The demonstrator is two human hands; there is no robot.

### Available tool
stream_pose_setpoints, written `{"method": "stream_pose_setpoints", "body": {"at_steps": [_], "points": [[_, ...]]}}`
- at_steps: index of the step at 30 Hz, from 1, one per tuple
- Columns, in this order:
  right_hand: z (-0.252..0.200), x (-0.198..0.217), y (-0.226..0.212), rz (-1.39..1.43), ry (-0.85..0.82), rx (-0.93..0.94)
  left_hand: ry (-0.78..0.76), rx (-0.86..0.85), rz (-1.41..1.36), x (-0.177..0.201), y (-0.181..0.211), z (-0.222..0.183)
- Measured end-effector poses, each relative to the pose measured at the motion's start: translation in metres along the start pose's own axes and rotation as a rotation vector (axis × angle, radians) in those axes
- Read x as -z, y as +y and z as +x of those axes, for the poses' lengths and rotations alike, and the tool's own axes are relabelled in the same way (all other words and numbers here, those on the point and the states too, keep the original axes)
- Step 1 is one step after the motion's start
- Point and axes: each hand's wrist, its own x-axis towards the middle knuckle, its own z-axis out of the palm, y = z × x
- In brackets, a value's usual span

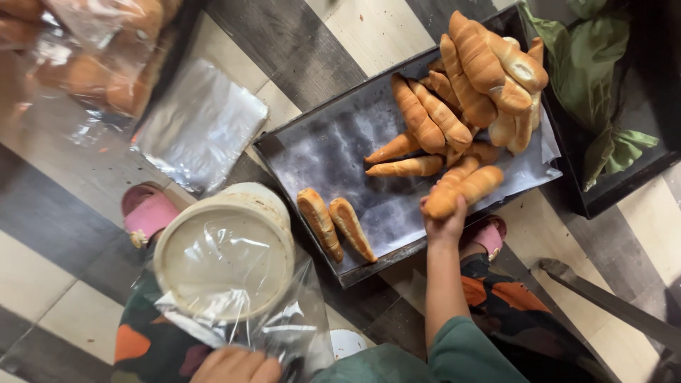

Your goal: The recorder is bagging baked bread rolls and sealing the plastic bags in a bakery.

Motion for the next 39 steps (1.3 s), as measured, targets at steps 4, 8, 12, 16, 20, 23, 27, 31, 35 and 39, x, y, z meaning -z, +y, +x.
{"method": "stream_pose_setpoints", "body": {"at_steps": [4,8,12,16,20,23,27,31,35,39], "points": [[-0.071,0.024,-0.003,0.382,-0.401,-0.182,-0.303,-0.068,-0.132,0.058,0.007,0.072],[-0.146,0.022,-0.012,0.328,-0.543,-0.245,-0.245,0.069,-0.191,0.074,0.009,0.092],[-0.218,0.018,-0.006,0.233,-0.702,-0.377,-0.179,0.268,-0.259,0.063,-0.003,0.096],[-0.269,0.005,0.000,0.103,-0.894,-0.562,0.073,0.271,-0.211,0.050,0.002,0.091],[-0.309,0.005,-0.010,-0.041,-1.050,-0.685,0.250,0.256,-0.214,0.052,0.024,0.083],[-0.337,0.016,-0.016,-0.135,-1.130,-0.743,0.325,0.246,-0.260,0.063,0.047,0.073],[-0.358,0.024,-0.020,-0.262,-1.221,-0.790,0.361,0.174,-0.286,0.078,0.071,0.061],[-0.368,0.021,-0.009,-0.366,-1.283,-0.823,0.349,0.072,-0.291,0.082,0.081,0.045],[-0.375,0.006,-0.001,-0.368,-1.353,-0.786,0.324,0.004,-0.293,0.091,0.086,0.034],[-0.381,0.005,-0.004,-0.425,-1.259,-0.600,0.288,-0.033,-0.208,0.095,0.095,0.024]]}}
